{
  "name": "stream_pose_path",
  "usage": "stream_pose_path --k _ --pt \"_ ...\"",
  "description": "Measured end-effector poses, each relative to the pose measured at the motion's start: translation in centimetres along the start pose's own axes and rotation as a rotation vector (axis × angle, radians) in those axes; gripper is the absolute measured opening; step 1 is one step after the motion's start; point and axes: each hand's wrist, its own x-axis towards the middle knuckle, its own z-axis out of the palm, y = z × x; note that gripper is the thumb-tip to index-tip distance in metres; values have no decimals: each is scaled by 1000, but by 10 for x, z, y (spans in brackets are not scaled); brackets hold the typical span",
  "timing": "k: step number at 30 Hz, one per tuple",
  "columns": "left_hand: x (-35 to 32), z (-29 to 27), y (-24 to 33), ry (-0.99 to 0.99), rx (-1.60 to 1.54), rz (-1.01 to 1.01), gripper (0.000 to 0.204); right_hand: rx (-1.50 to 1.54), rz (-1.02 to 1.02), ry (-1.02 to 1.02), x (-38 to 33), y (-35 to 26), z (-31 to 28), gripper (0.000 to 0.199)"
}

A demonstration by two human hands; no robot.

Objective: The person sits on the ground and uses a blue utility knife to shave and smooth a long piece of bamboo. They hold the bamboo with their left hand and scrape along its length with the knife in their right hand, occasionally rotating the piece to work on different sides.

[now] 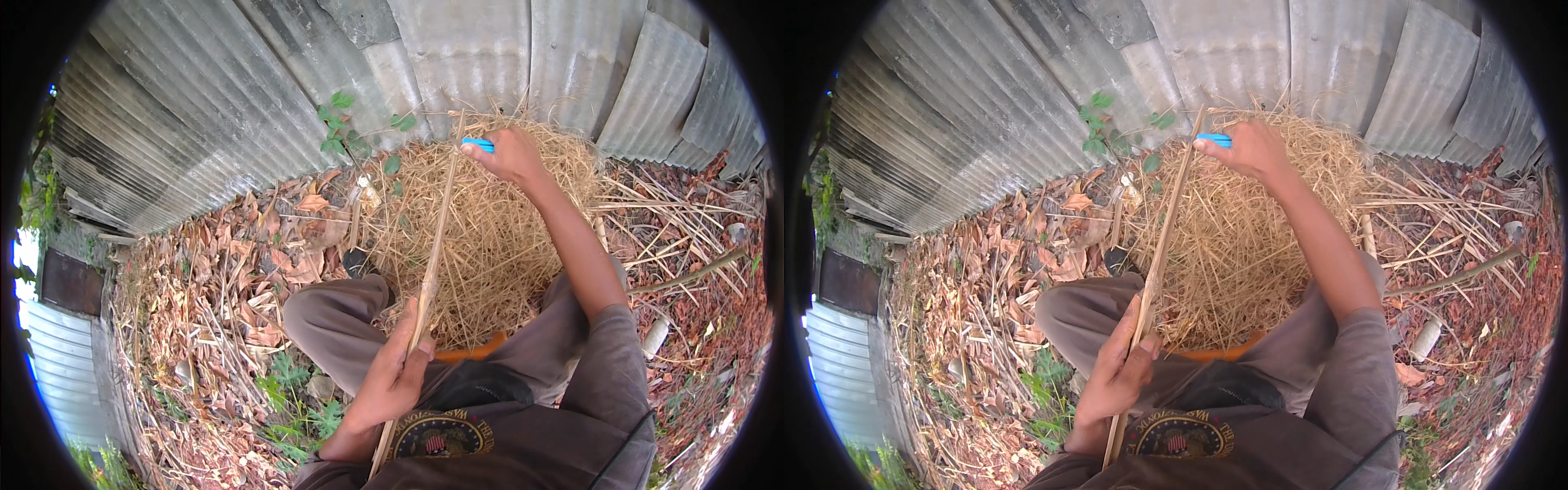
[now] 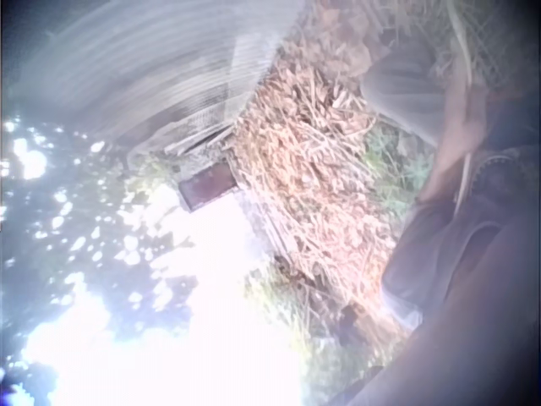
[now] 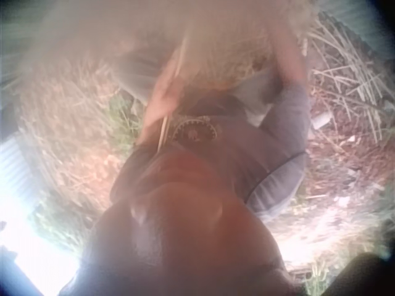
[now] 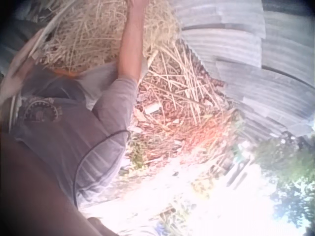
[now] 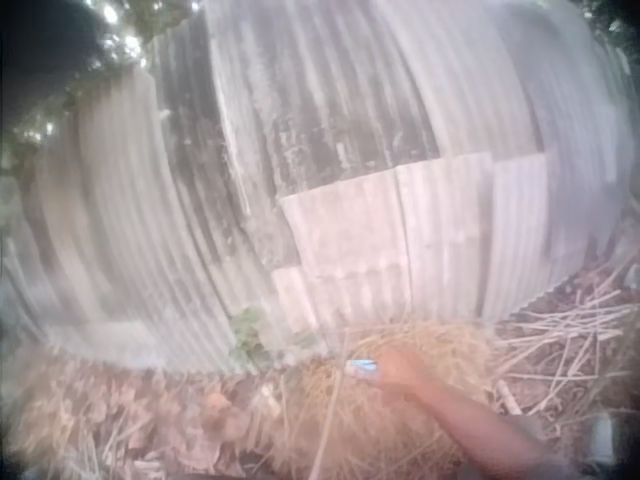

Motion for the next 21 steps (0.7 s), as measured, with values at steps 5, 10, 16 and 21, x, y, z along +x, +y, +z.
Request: stream_pose_path --k 5,10,16,21 --pt "-1 -2 15 -58 -49 -198 58 -18 98 14 7 24 5 85" --pt "-29 -9 12 -268 46 72 63 183 752 132 19 133 -9 95" --pt "7 -25 12 -71 -324 -93 57 197 497 131 16 62 -23 90" --pt "63 -27 6 -123 -345 59 47 366 361 24 -24 4 -27 85"
